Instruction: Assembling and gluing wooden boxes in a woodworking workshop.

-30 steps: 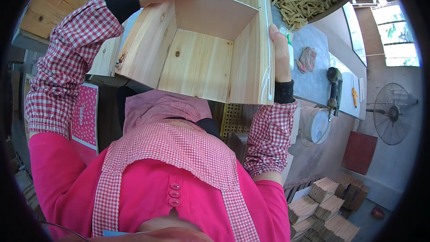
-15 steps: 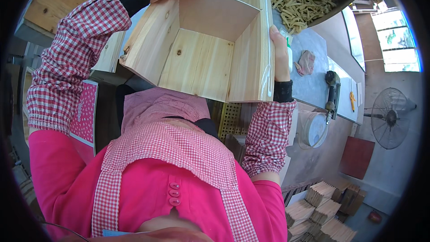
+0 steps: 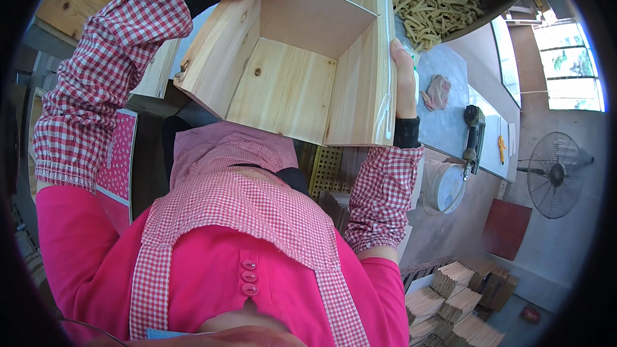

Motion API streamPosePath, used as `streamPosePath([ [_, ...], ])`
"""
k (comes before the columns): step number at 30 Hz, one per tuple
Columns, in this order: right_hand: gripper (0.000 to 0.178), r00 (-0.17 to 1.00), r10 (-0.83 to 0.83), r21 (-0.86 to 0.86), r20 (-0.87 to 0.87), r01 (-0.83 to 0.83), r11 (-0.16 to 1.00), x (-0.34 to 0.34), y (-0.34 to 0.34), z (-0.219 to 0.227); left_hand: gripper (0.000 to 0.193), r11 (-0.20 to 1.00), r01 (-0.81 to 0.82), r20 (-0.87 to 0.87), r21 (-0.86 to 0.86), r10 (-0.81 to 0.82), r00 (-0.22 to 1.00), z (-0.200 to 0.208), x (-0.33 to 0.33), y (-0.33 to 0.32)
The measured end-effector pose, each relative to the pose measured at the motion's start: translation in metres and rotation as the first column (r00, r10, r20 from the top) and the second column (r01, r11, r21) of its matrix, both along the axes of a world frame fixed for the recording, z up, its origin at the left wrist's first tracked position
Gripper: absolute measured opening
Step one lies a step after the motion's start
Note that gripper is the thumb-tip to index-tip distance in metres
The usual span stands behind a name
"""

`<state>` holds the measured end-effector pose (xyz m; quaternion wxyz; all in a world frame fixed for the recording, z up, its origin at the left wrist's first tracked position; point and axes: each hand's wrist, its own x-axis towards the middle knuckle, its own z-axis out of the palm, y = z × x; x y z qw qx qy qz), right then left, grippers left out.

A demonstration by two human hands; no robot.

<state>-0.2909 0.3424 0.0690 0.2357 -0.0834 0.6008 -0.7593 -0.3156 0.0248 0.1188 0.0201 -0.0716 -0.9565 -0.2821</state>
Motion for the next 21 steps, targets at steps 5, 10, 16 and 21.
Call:
streamPosePath([
  [5, 0.063, 0.999, -0.037, -0.035, 0.036, 0.039, 0.999, 0.0031, -0.0007, 0.0003, 0.029, 1.000, -0.029, -0.015, 0.008, 0.029, 0.999, 0.0105, 0.0098, 0.0042],
  [10, 0.061, 0.999, -0.042, -0.024, 0.027, 0.043, 0.999, 0.0039, -0.0014, 0.0017, 0.031, 0.998, -0.043, 0.049, -0.039, 0.045, 0.998, 0.0124, 0.0076, 0.0056],
  [16, 0.060, 0.998, -0.057, -0.013, 0.020, 0.057, 0.998, 0.0070, -0.0042, 0.0046, 0.032, 0.997, -0.019, -0.046, -0.077, 0.015, 0.999, 0.0090, 0.0054, 0.0042],
  [21, 0.047, 0.991, -0.129, -0.033, 0.021, 0.130, 0.991, 0.0080, -0.0088, 0.0063, 0.031, 0.994, -0.013, -0.041, -0.110, 0.009, 0.999, 0.0052, 0.0029, 0.0019],
])
